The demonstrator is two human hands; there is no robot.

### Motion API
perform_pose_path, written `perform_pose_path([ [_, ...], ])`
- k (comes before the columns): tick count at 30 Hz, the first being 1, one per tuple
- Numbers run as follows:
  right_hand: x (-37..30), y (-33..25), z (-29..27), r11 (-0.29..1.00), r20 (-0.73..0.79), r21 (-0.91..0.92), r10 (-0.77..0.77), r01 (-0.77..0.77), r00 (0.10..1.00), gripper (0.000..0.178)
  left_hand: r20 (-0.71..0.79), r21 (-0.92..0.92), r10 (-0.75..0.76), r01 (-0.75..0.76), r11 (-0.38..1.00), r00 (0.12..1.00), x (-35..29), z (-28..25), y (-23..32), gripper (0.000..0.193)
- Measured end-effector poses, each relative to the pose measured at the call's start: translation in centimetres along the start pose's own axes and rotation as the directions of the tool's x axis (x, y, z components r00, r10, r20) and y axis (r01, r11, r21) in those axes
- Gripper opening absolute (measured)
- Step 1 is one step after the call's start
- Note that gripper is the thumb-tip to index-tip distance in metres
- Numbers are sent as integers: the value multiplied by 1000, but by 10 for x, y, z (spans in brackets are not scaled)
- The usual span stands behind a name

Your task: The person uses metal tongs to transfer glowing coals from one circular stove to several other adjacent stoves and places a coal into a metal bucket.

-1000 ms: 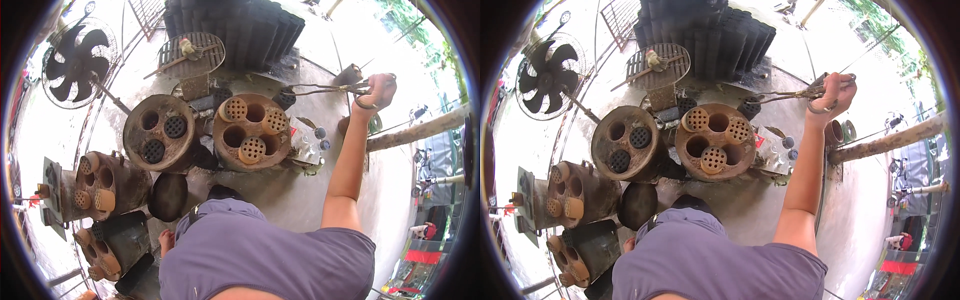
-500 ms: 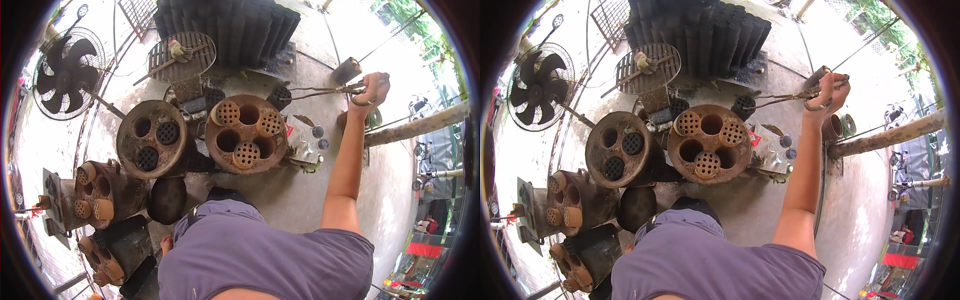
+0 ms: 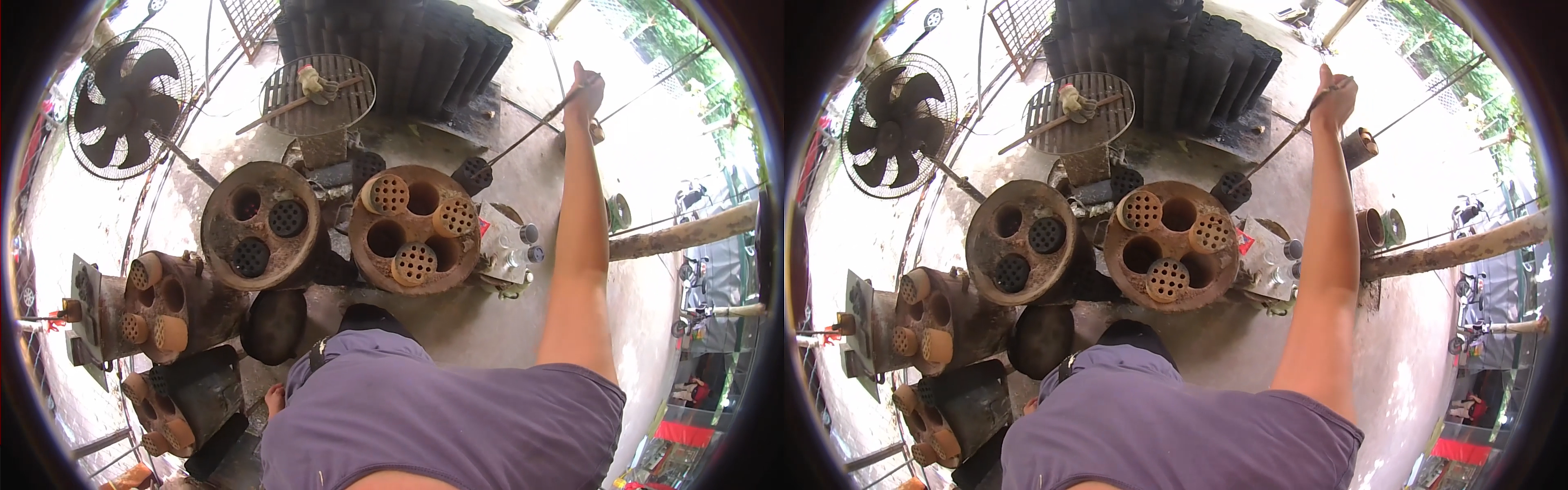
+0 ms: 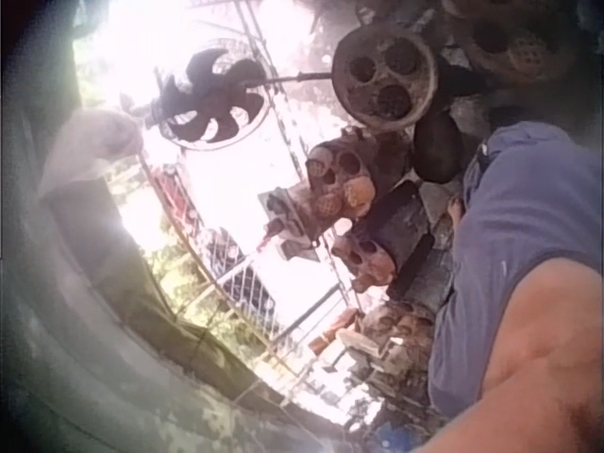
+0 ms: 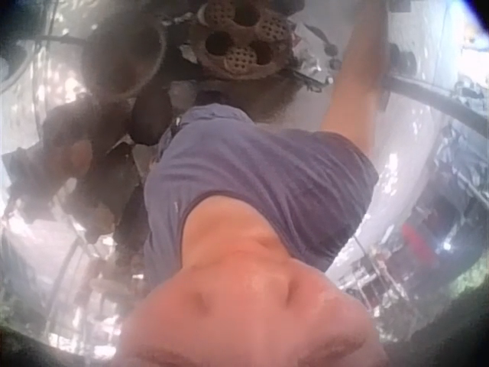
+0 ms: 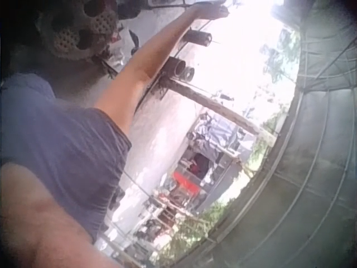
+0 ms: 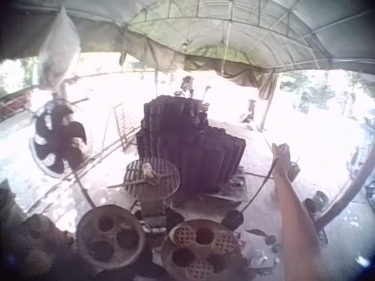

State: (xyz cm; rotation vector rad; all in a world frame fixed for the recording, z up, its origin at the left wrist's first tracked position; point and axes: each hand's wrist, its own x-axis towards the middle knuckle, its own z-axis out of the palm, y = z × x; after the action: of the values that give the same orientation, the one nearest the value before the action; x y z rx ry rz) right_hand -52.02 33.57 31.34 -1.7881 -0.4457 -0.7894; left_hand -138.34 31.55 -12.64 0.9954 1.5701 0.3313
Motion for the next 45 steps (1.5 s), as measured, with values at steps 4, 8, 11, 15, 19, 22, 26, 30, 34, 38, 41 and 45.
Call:
perform_pose_path([
  [4,8,3,14,992,14,-87,-88,89,996,30,-29,-51,-36,34,998,999,-5,6,3,29],
  [8,1,-26,19,995,97,21,-97,96,990,31,-118,5,-39,40,999,992,-2,-3,-29,29],
  [11,-13,-96,4,952,115,138,-289,273,950,30,-161,34,-39,45,998,986,-4,-2,-51,28],
  [15,-53,-188,-8,809,169,566,-305,161,937,27,-187,-325,-200,132,937,962,-32,13,-1,27],
  [19,-86,-244,-4,593,278,804,-316,-40,907,29,-169,-402,-301,213,891,939,-46,17,12,28],
  [22,-113,-267,23,469,368,860,-297,-201,881,27,-190,-453,-362,245,857,913,-54,22,-7,27],
  [26,-168,-295,73,490,308,867,-377,-94,874,28,-252,-521,-438,260,813,863,-74,23,-34,26],
  [30,-232,-322,139,411,426,862,-271,-296,863,19,-292,-627,-477,211,750,829,-103,29,-85,26],
  [34,-285,-338,185,342,472,873,-418,-346,776,15,-382,-594,-492,200,779,782,-124,44,-92,25],
  [38,-328,-362,203,268,570,822,-410,-503,712,16,-452,-543,-386,95,835,804,-121,68,-223,24],
  [41,-354,-360,238,369,496,865,-520,-341,696,18,-453,-568,-402,89,818,796,-124,83,-255,23],
  [45,-380,-375,258,396,561,826,-495,-402,664,17,-427,-675,-475,78,733,770,-127,91,-251,22],
])
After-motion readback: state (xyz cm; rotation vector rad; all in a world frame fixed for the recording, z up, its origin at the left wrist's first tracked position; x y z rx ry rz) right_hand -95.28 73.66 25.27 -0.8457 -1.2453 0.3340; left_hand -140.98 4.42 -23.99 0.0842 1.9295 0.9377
